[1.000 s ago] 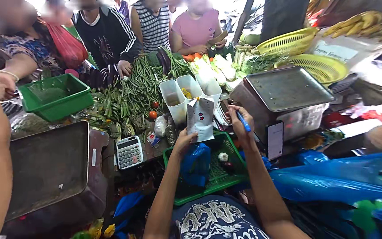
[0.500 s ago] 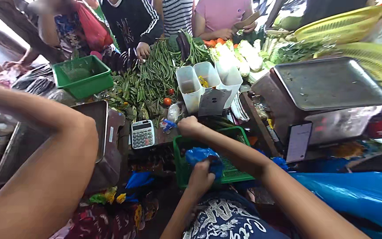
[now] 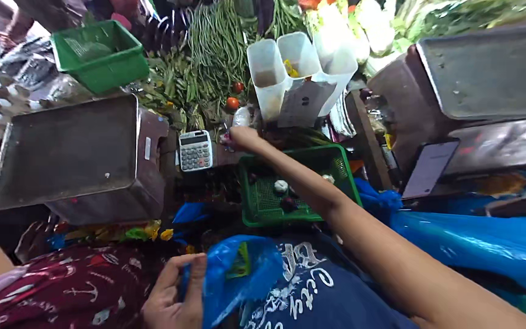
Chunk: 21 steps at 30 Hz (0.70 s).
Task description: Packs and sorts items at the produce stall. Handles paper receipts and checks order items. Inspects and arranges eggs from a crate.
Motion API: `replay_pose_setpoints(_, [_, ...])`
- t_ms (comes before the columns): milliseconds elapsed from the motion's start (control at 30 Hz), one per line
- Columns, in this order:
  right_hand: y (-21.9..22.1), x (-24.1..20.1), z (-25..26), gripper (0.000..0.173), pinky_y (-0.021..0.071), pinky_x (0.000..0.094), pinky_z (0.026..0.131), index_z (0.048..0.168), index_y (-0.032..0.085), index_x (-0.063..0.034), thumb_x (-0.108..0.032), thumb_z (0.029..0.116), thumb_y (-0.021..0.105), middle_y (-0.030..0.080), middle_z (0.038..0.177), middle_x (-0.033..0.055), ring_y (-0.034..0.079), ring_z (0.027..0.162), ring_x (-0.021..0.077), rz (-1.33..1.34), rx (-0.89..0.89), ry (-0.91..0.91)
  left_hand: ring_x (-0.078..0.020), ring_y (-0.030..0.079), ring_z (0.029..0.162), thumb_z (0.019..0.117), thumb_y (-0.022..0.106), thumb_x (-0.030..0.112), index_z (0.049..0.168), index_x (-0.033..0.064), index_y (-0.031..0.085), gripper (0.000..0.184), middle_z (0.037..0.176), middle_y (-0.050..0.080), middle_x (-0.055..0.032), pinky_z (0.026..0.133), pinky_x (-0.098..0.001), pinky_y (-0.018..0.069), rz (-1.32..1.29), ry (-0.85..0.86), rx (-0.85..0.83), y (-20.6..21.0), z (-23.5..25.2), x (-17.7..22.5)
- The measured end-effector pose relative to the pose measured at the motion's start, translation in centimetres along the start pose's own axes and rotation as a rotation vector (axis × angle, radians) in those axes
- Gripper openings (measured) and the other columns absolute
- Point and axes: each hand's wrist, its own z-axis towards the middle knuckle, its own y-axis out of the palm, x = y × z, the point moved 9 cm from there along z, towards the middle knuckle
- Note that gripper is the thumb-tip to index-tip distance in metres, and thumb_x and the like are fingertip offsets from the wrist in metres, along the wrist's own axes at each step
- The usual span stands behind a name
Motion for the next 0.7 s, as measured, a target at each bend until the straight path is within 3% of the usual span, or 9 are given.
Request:
replay_pose_setpoints(67, [-0.2,2.2,-4.8,0.042,0.0510,0.0703,0.087,0.109,0.073,-0.0052,-0.045,0.0986,0.064,0.072,0.108,0.0205,0.068,0.105,0.0421,-0.007,-0.042,-0.063,0.0072,0.063,0.082,0.1006,0.058,0.007,0.100,0.0021,0.064,0.008,0.091,0.067,0.0086,0.075,-0.0131,0.0562,0.011,0.037,0.073,-0.9,0.6,-1.8])
replay_pose_setpoints(167, [3.7,8.5,-12.0,0.038,0.0489,0.0753,0.084,0.108,0.074,-0.0039,-0.035,0.0869,0.080,0.070,0.111,0.0275,0.066,0.106,0.0504,-0.044,-0.097,0.160,0.0090,0.061,0.086,0.1018,0.057,0.011,0.100,0.0002,0.065,0.013,0.095,0.066,0.0060,0.078,-0.0096,0.0527,0.062,0.128,0.152,-1.3,1.4,-3.6])
replay_pose_setpoints(233, [7.7,12.9,-14.9,0.054,0.0420,0.0790,0.094,0.129,0.067,-0.0020,-0.032,0.0863,0.082,0.055,0.137,0.0347,0.053,0.124,0.0578,-0.010,-0.122,0.381,0.0089,0.060,0.090,0.1016,0.056,0.010,0.099,-0.0026,0.065,0.015,0.097,0.065,0.0032,0.082,-0.0094,0.0510,0.093,0.159,0.203,-1.9,1.8,-4.3])
replay_pose_setpoints(333, [9.8,14.8,-17.1,0.063,0.0420,0.0774,0.096,0.145,0.053,-0.0029,-0.037,0.0966,0.071,0.042,0.150,0.0368,0.045,0.131,0.0612,0.032,-0.056,0.507,0.0080,0.061,0.093,0.1018,0.057,0.009,0.098,-0.0052,0.065,0.017,0.097,0.067,0.0021,0.086,-0.0105,0.0516,0.104,0.277,0.318,-3.1,1.7,-4.3])
replay_pose_setpoints(400, [10.9,14.5,-17.0,0.061,0.0445,0.0758,0.094,0.152,0.048,-0.0125,-0.043,0.1013,0.063,0.038,0.152,0.0373,0.044,0.132,0.0616,-0.024,-0.062,0.474,0.0084,0.062,0.094,0.1038,0.057,0.012,0.097,-0.0059,0.065,0.021,0.095,0.068,0.0008,0.086,-0.0103,0.0514,0.140,0.378,0.373,-3.6,1.0,-3.7])
replay_pose_setpoints(467, [11.5,14.2,-16.1,0.057,0.0493,0.0711,0.088,0.153,0.048,-0.0204,-0.042,0.1024,0.062,0.040,0.150,0.0358,0.050,0.127,0.0584,-0.114,-0.058,0.349,0.0088,0.063,0.095,0.1049,0.057,0.016,0.097,-0.0055,0.064,0.024,0.095,0.070,-0.0010,0.088,-0.0098,0.0510,0.170,0.452,0.397,-3.6,0.6,-3.0])
replay_pose_setpoints(533, [12.0,14.0,-14.9,0.054,0.0516,0.0682,0.087,0.150,0.052,-0.0185,-0.033,0.0996,0.068,0.043,0.148,0.0343,0.055,0.122,0.0551,-0.131,-0.055,0.212,0.0088,0.063,0.096,0.1055,0.056,0.018,0.099,-0.0036,0.063,0.023,0.096,0.069,-0.0003,0.088,-0.0099,0.0510,0.155,0.481,0.418,-3.2,0.7,-3.0])
replay_pose_setpoints(600, [12.5,14.5,-14.3,0.057,0.0524,0.0661,0.091,0.149,0.050,-0.0132,-0.030,0.0984,0.070,0.043,0.149,0.0332,0.058,0.120,0.0524,-0.100,-0.072,0.134,0.0081,0.062,0.096,0.1054,0.056,0.015,0.100,-0.0049,0.063,0.022,0.096,0.068,-0.0015,0.089,-0.0102,0.0502,0.140,0.485,0.422,-2.6,1.3,-3.5])
replay_pose_setpoints(700, [11.1,16.5,-14.8,0.055,0.0550,0.0614,0.093,0.145,0.049,-0.0049,-0.028,0.0989,0.069,0.052,0.140,0.0310,0.065,0.110,0.0451,0.197,0.052,0.123,0.0054,0.063,0.096,0.1044,0.056,0.012,0.099,-0.0094,0.064,0.024,0.096,0.069,-0.0077,0.089,-0.0111,0.0501,0.145,0.457,0.385,-1.0,2.4,-4.9])
